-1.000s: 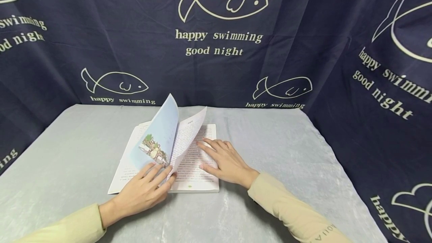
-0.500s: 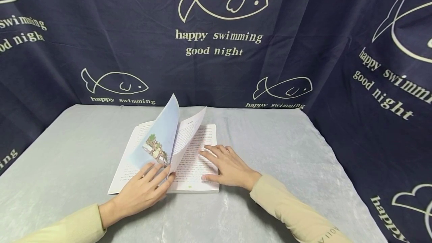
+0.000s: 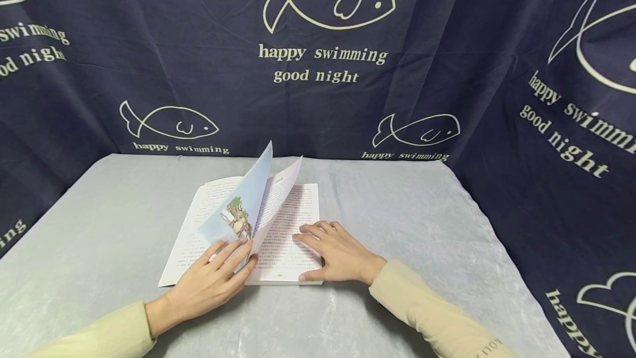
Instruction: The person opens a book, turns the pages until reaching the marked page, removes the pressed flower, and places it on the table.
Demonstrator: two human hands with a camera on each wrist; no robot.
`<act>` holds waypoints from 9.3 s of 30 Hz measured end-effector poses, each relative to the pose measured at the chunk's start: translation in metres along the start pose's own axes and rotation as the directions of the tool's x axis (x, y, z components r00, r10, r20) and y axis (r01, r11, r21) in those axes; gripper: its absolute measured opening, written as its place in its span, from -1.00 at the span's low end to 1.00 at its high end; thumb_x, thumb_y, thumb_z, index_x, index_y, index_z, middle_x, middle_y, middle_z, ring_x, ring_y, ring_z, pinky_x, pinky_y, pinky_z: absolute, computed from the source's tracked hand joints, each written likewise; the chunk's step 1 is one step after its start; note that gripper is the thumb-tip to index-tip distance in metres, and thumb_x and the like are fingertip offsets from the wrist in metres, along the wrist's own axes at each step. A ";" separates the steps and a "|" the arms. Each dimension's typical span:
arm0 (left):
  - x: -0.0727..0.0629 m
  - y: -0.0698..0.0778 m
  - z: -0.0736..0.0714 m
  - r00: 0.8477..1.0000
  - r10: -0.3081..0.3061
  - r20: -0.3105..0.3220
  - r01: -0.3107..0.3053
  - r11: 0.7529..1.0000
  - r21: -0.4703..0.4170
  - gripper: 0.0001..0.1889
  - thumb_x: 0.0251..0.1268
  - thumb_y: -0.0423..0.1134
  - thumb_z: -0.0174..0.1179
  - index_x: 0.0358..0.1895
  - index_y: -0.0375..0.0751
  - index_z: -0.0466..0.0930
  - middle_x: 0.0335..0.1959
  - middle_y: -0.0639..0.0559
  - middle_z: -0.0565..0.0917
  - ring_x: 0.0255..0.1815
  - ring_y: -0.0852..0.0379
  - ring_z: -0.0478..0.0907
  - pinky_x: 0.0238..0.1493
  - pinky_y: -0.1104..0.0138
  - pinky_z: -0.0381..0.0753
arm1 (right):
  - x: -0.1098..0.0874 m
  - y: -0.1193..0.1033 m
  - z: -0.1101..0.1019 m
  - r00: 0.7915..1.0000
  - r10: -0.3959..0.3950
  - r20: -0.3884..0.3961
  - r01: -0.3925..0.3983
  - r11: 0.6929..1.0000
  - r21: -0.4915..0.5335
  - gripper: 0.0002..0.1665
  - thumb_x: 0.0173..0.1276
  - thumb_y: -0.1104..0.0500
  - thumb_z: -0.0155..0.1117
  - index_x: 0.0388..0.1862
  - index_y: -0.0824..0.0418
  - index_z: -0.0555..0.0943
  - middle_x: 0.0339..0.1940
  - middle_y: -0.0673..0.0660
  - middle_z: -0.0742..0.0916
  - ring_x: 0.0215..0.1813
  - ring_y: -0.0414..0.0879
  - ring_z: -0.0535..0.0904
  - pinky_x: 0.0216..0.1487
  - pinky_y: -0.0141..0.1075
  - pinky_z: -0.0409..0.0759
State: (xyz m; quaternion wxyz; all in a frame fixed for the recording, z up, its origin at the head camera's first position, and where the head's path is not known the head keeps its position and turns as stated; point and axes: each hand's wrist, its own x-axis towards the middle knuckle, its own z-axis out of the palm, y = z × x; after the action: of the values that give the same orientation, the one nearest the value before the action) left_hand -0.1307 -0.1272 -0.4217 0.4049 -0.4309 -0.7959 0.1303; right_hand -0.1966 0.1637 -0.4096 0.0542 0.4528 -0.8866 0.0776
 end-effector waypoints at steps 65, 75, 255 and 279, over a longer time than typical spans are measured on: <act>-0.002 0.003 0.002 0.985 -0.094 -0.142 0.103 0.993 0.055 -0.67 0.31 -0.28 -0.30 -0.07 -0.13 0.48 0.04 -0.07 0.55 -0.17 0.02 0.44 -0.07 0.17 0.34 | -0.003 0.014 -0.005 0.961 -0.190 -0.199 0.183 0.982 -0.052 -0.47 -0.16 0.01 0.26 -0.11 0.11 0.58 -0.06 0.02 0.65 0.03 -0.07 0.50 0.11 -0.18 0.37; -0.002 0.003 -0.001 0.987 -0.136 -0.085 0.137 0.990 0.006 -0.68 0.34 -0.30 -0.31 -0.08 -0.13 0.49 0.00 -0.07 0.56 -0.28 -0.06 0.47 -0.06 0.07 0.46 | -0.001 0.017 -0.003 0.945 -0.208 -0.253 0.202 0.978 -0.048 -0.56 -0.06 -0.02 0.30 -0.15 0.10 0.59 -0.10 0.01 0.66 0.01 -0.09 0.51 0.08 -0.21 0.37; 0.006 0.009 -0.007 0.978 0.204 0.032 -0.207 0.967 0.147 -0.63 0.33 -0.27 -0.38 0.01 -0.06 0.42 0.08 0.05 0.54 0.23 0.13 0.36 0.21 0.23 0.22 | 0.025 0.009 -0.015 0.976 0.035 -0.214 -0.015 0.996 0.090 -0.43 0.33 0.00 0.03 0.32 0.02 0.30 0.33 0.05 0.39 0.30 -0.06 0.30 0.29 -0.11 0.20; 0.007 0.006 -0.003 0.991 0.136 -0.008 -0.134 0.987 0.090 -0.70 0.31 -0.33 -0.36 -0.12 -0.19 0.42 -0.14 -0.06 0.57 0.06 -0.01 0.47 0.17 0.18 0.37 | 0.006 0.010 -0.010 0.993 -0.050 -0.103 0.059 0.995 0.079 -0.55 0.24 -0.11 0.12 0.01 0.10 0.52 0.08 0.01 0.57 0.15 -0.11 0.40 0.18 -0.15 0.32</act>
State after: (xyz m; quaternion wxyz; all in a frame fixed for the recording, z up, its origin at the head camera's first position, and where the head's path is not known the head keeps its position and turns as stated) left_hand -0.1270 -0.1186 -0.4193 0.4196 -0.4663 -0.7554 0.1896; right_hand -0.2078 0.1666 -0.3996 0.0821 0.4742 -0.8661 0.1352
